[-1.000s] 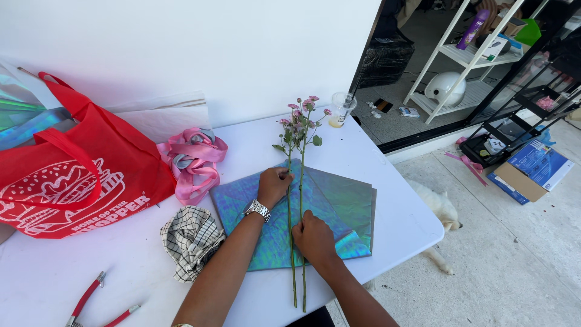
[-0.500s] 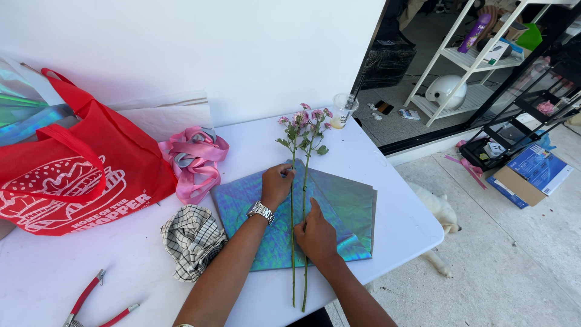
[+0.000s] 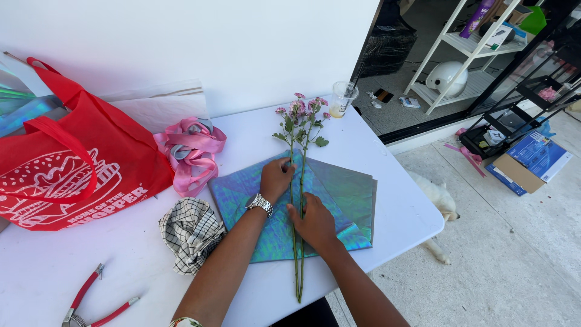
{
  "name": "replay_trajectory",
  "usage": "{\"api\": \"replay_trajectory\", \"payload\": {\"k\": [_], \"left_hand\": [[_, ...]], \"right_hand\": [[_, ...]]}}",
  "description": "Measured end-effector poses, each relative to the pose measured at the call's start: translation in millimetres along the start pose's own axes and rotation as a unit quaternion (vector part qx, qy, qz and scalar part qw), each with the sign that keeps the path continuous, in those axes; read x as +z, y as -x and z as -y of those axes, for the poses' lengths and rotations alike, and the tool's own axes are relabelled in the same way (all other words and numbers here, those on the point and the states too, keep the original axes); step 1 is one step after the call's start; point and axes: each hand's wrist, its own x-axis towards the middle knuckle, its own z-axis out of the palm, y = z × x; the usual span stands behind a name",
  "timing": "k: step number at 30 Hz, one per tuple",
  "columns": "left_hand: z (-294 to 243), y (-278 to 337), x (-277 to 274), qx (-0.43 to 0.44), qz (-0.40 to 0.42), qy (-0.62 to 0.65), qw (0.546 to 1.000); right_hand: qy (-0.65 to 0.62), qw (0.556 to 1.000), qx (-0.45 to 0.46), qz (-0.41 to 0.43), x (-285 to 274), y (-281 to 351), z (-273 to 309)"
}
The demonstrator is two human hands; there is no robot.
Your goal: The person picks a flower from a vase, wipes its stem with a cloth, and trims the stem using shears before placing it on a piece of wrapping paper.
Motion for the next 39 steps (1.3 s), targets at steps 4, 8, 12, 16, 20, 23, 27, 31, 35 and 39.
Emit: {"api": "replay_trajectory", "payload": {"k": [4,8,12,16,20,23,27,31,35,39], "left_hand": [[-21,7,-7,0.005,0.012,-0.012,1.000],[-25,7,-6,-0.001,0.011,-0.046,0.999],[-19,8,-3,0.011,0.026,-0.061,0.998],[-22,10,-7,0.008,0.023,-0.033,0.999],[-16,8,0,0.023,0.021,-0.049,0.998],[-24,13,-4,0.022,0.025,-0.057,0.998],[-55,35,-26,0.056,0.027,-0.156,0.986],[-125,91,-77,0.065,0.026,-0.140,0.988],[-140,129,-112,0.107,0.019,-0.109,0.988],[-133,170,-151,0.125,-0.005,-0.112,0.986]], "right_hand": [[0.039,0.999,0.006,0.007,7,-4,6],[0.023,1.000,0.005,-0.002,8,-1,9],[0.049,0.999,0.000,0.012,12,-5,7],[0.076,0.997,-0.002,0.000,0,1,16],[0.048,0.998,-0.027,0.021,-5,2,13],[0.013,0.999,-0.026,0.032,-11,2,9],[-0.012,0.999,-0.036,0.006,-26,16,8],[-0.018,0.998,-0.055,-0.018,-45,36,27],[-0.079,0.986,-0.141,-0.036,-63,58,64],[-0.121,0.963,-0.242,0.003,-94,95,127]]}}
